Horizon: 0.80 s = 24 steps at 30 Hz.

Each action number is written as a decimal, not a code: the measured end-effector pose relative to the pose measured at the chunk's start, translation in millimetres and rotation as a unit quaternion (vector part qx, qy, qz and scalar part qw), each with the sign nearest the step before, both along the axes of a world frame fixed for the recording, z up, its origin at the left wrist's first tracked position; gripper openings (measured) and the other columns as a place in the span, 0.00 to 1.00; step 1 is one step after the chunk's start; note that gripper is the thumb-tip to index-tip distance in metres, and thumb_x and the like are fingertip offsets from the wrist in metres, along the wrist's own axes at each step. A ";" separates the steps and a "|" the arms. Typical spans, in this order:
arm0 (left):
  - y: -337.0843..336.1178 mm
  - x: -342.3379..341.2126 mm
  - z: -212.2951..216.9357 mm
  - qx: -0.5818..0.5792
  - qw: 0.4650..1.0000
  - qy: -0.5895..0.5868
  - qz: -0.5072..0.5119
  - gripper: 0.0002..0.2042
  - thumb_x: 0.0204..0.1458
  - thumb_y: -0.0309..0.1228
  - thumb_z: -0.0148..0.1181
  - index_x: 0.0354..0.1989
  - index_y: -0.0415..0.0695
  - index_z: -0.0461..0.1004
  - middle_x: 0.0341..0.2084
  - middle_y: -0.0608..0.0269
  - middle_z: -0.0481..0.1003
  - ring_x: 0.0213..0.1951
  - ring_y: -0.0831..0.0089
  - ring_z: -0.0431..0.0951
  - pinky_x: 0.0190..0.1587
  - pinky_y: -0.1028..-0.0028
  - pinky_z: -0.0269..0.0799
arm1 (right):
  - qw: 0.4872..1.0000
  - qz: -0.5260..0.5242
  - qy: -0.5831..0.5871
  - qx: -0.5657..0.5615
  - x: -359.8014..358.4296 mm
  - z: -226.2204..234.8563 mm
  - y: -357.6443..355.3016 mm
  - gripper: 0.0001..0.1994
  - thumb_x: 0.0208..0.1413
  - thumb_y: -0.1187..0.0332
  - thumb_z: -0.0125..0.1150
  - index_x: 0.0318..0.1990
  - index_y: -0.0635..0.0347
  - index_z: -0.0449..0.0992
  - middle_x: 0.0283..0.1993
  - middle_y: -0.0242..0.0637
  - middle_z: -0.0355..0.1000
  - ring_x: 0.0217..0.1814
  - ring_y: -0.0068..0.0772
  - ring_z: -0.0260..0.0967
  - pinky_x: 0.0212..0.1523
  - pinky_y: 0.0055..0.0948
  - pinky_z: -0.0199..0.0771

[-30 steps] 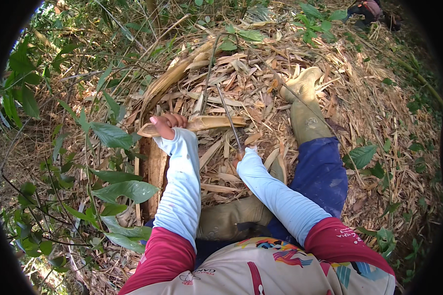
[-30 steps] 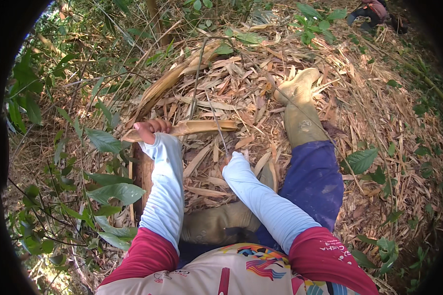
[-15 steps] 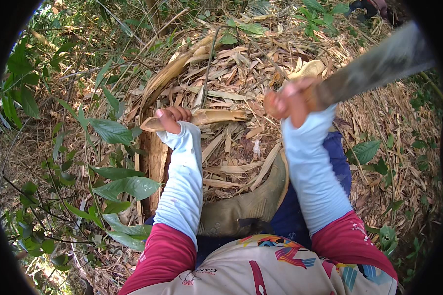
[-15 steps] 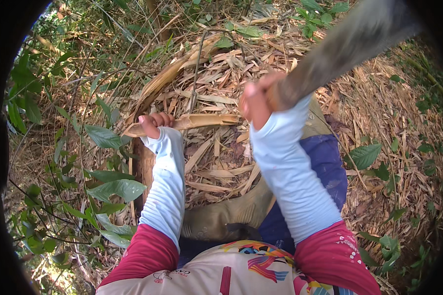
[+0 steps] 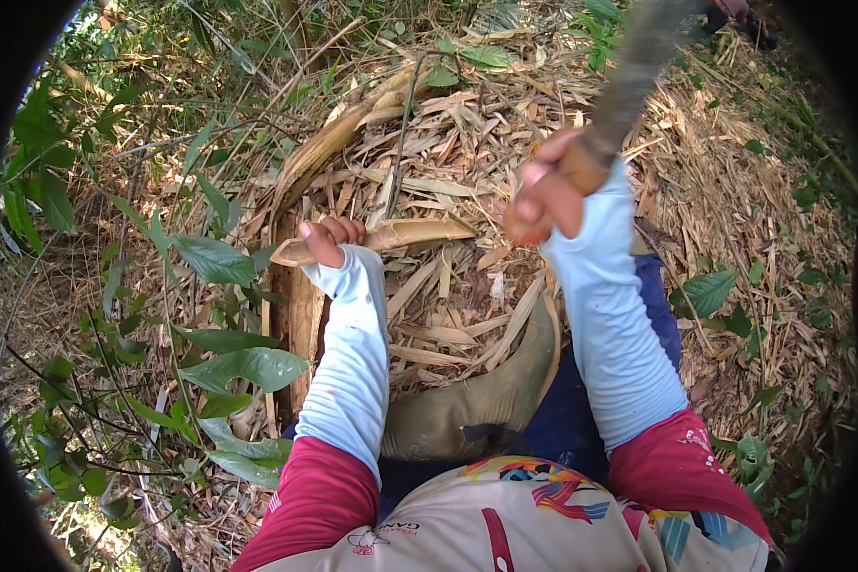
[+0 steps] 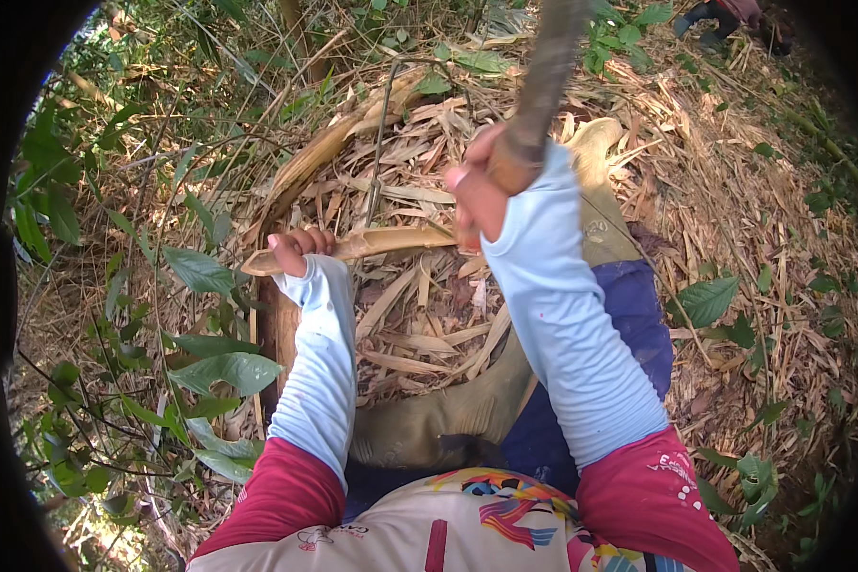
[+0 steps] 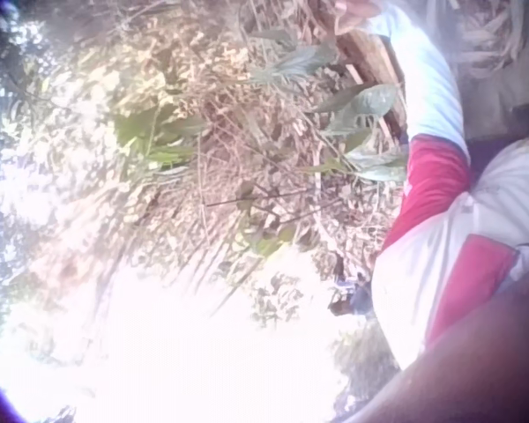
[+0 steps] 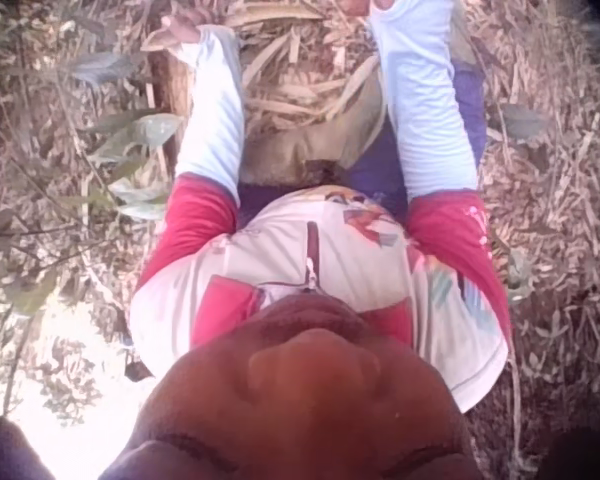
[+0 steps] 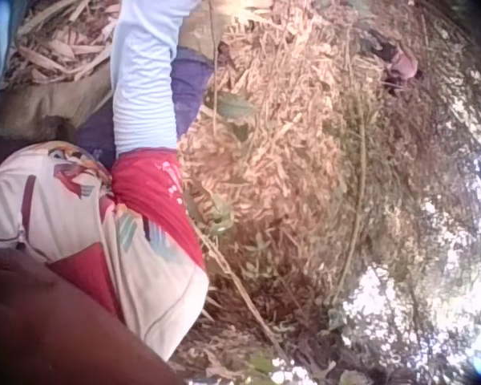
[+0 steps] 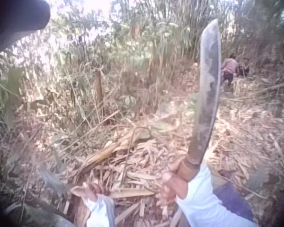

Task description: The person sits on the forest floor and uses a large knife to split a piece of bamboo into thin strips. They hold the bamboo with one hand and repeatedly strike it with the knife to separate the layers.

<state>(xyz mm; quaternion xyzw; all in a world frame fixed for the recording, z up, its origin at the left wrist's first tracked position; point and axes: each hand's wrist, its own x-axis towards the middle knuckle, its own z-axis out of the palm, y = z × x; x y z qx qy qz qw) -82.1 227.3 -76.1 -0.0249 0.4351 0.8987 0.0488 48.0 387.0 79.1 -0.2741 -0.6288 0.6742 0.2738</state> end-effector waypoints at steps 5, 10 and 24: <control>2.9 -0.6 0.2 0.015 0.998 -0.052 0.017 0.24 0.59 0.44 0.48 0.13 0.50 0.51 0.09 0.69 0.52 0.13 0.75 0.50 0.21 0.72 0.53 | 0.939 0.010 -0.335 0.083 24.8 -146.7 -40.5 0.06 0.47 0.76 0.59 0.30 0.63 0.68 0.17 0.34 0.65 0.17 0.27 0.64 0.18 0.27 0.66; -4.2 -3.1 -10.7 0.002 0.998 -0.051 0.029 0.25 0.59 0.48 0.45 0.12 0.50 0.51 0.07 0.67 0.51 0.11 0.74 0.50 0.16 0.72 0.52 | 0.851 0.160 -0.422 -0.269 57.6 -189.6 -53.8 0.05 0.43 0.75 0.59 0.26 0.67 0.70 0.15 0.39 0.63 0.14 0.35 0.63 0.16 0.36 0.66; 14.3 -1.6 6.2 -0.035 0.998 -0.039 0.021 0.26 0.58 0.50 0.46 0.12 0.51 0.51 0.07 0.70 0.50 0.12 0.75 0.50 0.19 0.72 0.51 | 0.880 0.122 -0.416 -0.195 56.2 -268.9 -50.3 0.13 0.52 0.60 0.57 0.37 0.62 0.73 0.29 0.42 0.72 0.27 0.35 0.70 0.29 0.36 0.71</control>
